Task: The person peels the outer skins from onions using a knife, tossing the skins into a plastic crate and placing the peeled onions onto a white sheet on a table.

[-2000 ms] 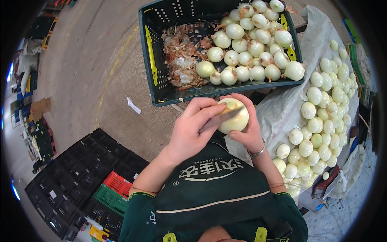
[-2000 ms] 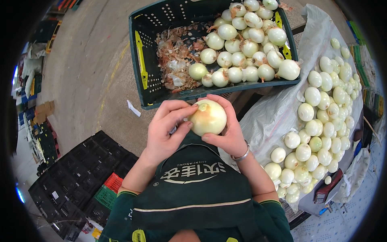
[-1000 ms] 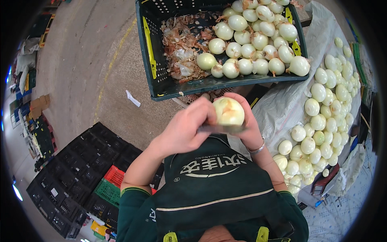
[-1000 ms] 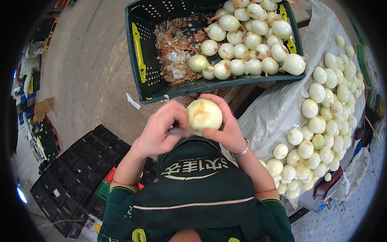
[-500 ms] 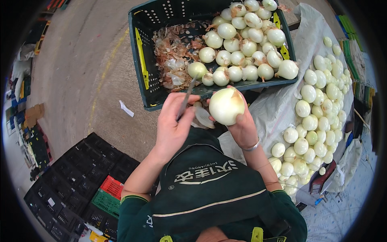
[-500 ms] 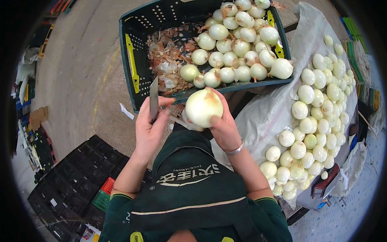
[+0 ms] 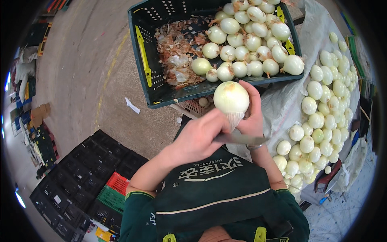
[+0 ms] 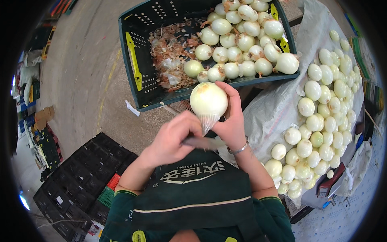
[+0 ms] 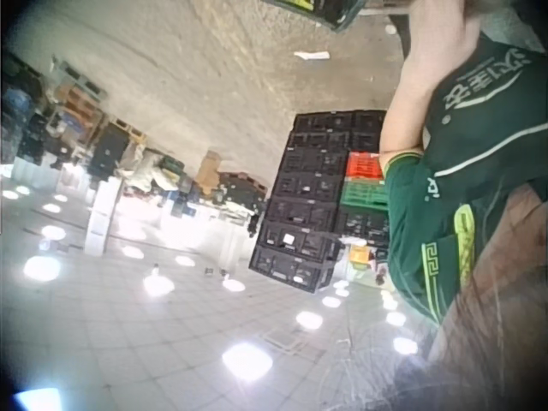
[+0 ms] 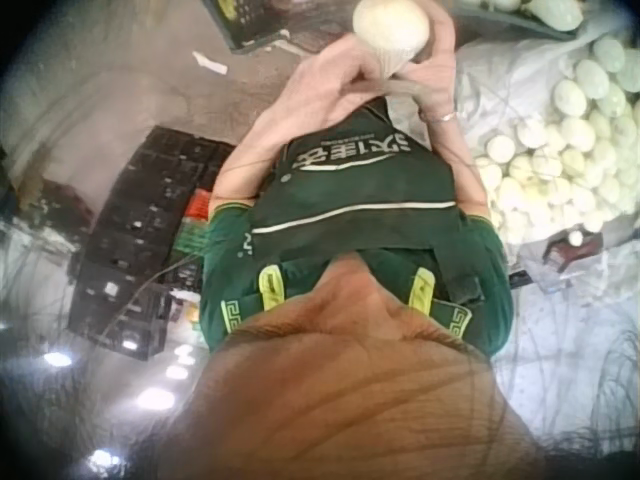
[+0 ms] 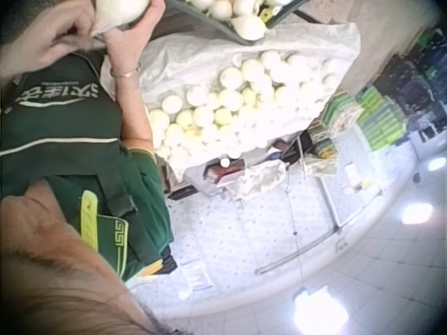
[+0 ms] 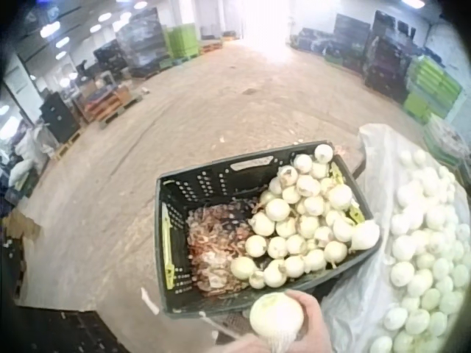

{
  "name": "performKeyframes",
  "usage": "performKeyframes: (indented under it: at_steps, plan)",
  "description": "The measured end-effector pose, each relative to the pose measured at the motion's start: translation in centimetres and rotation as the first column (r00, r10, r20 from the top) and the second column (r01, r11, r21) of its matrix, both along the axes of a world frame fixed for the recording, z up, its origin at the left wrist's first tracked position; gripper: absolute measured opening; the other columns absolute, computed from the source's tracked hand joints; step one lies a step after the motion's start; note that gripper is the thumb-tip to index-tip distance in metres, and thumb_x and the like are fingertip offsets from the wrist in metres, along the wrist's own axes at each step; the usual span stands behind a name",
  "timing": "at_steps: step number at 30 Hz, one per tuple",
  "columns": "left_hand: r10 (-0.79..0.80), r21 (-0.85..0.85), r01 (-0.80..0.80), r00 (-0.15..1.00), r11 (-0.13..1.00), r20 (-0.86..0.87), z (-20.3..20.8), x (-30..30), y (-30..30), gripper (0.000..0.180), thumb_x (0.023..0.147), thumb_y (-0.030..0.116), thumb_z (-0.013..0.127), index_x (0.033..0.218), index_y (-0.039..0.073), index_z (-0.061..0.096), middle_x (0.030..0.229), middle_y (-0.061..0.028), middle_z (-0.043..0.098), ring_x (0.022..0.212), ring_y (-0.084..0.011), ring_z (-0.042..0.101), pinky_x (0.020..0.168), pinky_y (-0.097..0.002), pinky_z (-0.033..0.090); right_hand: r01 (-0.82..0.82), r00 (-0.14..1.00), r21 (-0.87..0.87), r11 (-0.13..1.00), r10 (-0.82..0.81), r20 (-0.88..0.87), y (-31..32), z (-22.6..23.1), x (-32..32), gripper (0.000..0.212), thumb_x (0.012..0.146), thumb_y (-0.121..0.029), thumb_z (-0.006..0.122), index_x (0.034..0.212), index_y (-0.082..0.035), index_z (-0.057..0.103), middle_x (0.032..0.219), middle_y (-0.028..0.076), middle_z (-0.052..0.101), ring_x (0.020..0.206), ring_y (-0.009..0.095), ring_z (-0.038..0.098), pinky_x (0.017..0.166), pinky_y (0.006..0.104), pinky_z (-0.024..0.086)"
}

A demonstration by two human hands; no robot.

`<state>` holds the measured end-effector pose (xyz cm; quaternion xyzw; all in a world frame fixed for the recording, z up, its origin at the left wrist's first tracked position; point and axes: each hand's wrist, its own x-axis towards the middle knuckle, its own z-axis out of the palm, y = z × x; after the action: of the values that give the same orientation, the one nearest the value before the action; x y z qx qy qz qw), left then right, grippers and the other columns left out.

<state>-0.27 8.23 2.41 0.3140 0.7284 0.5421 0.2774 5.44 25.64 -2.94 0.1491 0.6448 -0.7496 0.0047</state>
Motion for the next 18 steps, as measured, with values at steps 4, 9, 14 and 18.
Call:
performKeyframes:
  at_steps: [4, 9, 14, 18]
  plan:
    - [0.222, 0.075, -0.227, 0.972, 0.971, 0.074, -1.0, -0.5, -1.6, 0.018, 0.081, 0.002, 0.072, 0.086, 0.005, 0.055, 0.091, -0.0067, 0.055, 0.078, -0.0191, 0.055, 0.067, -0.0302, 0.046, -0.029, 0.997, -0.327, 0.945, 0.05, 0.058, 0.1, -0.1, 0.7, 0.102, 0.063, 0.003, 0.084, 0.149, -0.006, 0.031, 0.14, 0.01, 0.047, 0.13, 0.02, 0.048, 0.109, 0.0355, 0.042]
    - [0.219, 0.16, -0.271, 0.933, 0.949, 0.285, -0.8, 0.6, -1.0, 0.014, 0.087, 0.005, 0.069, 0.089, 0.005, 0.055, 0.092, -0.0027, 0.06, 0.075, -0.0116, 0.052, 0.068, -0.0266, 0.044, -0.159, 0.971, -0.678, 0.718, 0.238, 0.024, 0.5, -0.3, 0.1, 0.085, 0.083, -0.027, 0.074, 0.151, -0.006, 0.028, 0.146, 0.014, 0.044, 0.134, 0.026, 0.046, 0.112, 0.0409, 0.039]
    - [0.08, -0.044, -0.067, 0.837, 0.997, 0.542, -0.2, 2.0, -2.5, 0.014, 0.09, 0.01, 0.068, 0.092, 0.006, 0.055, 0.086, -0.0002, 0.062, 0.08, -0.0072, 0.057, 0.072, -0.0257, 0.047, 0.119, 0.972, -0.916, 0.383, 0.141, 0.185, -0.6, -2.6, -0.8, 0.072, 0.102, -0.055, 0.038, 0.149, -0.002, 0.031, 0.147, 0.03, 0.04, 0.136, 0.045, 0.041, 0.107, 0.0528, 0.044]
    - [0.127, -0.015, -0.17, 0.674, 0.985, 0.727, -1.3, 0.9, -7.7, 0.02, 0.087, 0.011, 0.072, 0.095, 0.004, 0.055, 0.082, -0.0053, 0.061, 0.078, -0.0112, 0.06, 0.07, -0.0259, 0.047, 0.35, 0.936, -0.932, 0.091, 0.012, 0.353, 1.0, -2.7, -1.5, 0.068, 0.1, -0.058, 0.04, 0.146, -0.007, 0.038, 0.141, 0.024, 0.047, 0.132, 0.043, 0.047, 0.102, 0.0511, 0.051]
